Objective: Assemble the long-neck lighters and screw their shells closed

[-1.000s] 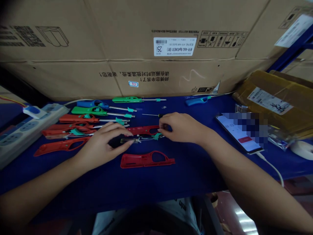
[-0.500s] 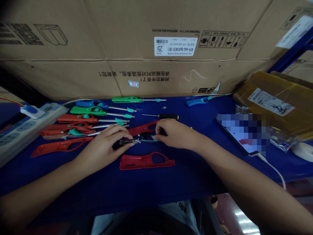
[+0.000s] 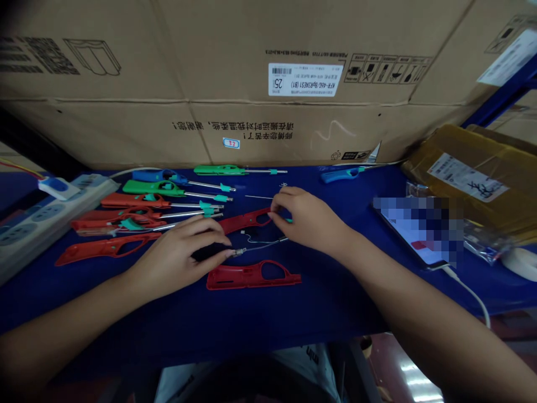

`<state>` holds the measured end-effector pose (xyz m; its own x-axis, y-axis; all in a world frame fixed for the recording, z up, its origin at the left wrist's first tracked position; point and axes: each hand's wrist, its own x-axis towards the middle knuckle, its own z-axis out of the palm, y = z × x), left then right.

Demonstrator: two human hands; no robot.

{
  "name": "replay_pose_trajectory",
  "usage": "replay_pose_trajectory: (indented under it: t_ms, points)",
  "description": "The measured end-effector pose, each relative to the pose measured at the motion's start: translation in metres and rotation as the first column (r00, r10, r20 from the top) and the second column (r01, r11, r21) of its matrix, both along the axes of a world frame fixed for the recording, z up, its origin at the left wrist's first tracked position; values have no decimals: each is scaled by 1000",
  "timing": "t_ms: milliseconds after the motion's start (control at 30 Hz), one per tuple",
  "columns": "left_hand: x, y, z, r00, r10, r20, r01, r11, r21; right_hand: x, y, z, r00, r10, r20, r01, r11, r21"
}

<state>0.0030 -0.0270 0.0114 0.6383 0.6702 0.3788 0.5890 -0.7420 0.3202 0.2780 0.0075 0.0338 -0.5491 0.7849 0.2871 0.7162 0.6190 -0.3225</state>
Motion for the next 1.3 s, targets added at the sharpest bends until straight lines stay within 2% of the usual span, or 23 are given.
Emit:
replay_pose_trajectory:
  t_ms: [167, 267, 400, 633, 700, 867, 1067, 1300]
  points:
    - [-1, 1, 0, 1000, -1, 12, 1, 998, -55, -19, -11, -12, 988, 151, 10, -151, 988, 1]
    - [-1, 1, -2, 999, -12, 43, 17, 994, -106, -24, -12, -20, 987, 160, 10, -159, 986, -51]
    - [3, 1, -4, 999, 3, 51, 4, 990, -141, -27, -12, -28, 986, 133, -96, -140, 988, -69]
    - [5, 2, -6, 997, 50, 54, -44, 993, -109, -24, -12, -18, 968, 66, -241, -80, 996, -49]
    - [5, 3, -7, 996, 51, 79, -45, 995, -85, -21, -11, -14, 960, 111, -259, -128, 990, -49]
    - [4, 5, -9, 992, 34, 118, -30, 999, -38, -17, -11, -12, 946, 281, -159, -295, 953, -71]
    - [3, 6, -7, 991, 47, 122, -46, 999, -15, -14, -10, -8, 954, 267, -137, -272, 962, -17]
    - [5, 5, -6, 986, 43, 164, -49, 998, 32, -10, -13, 1, 959, 280, 48, -278, 959, -48]
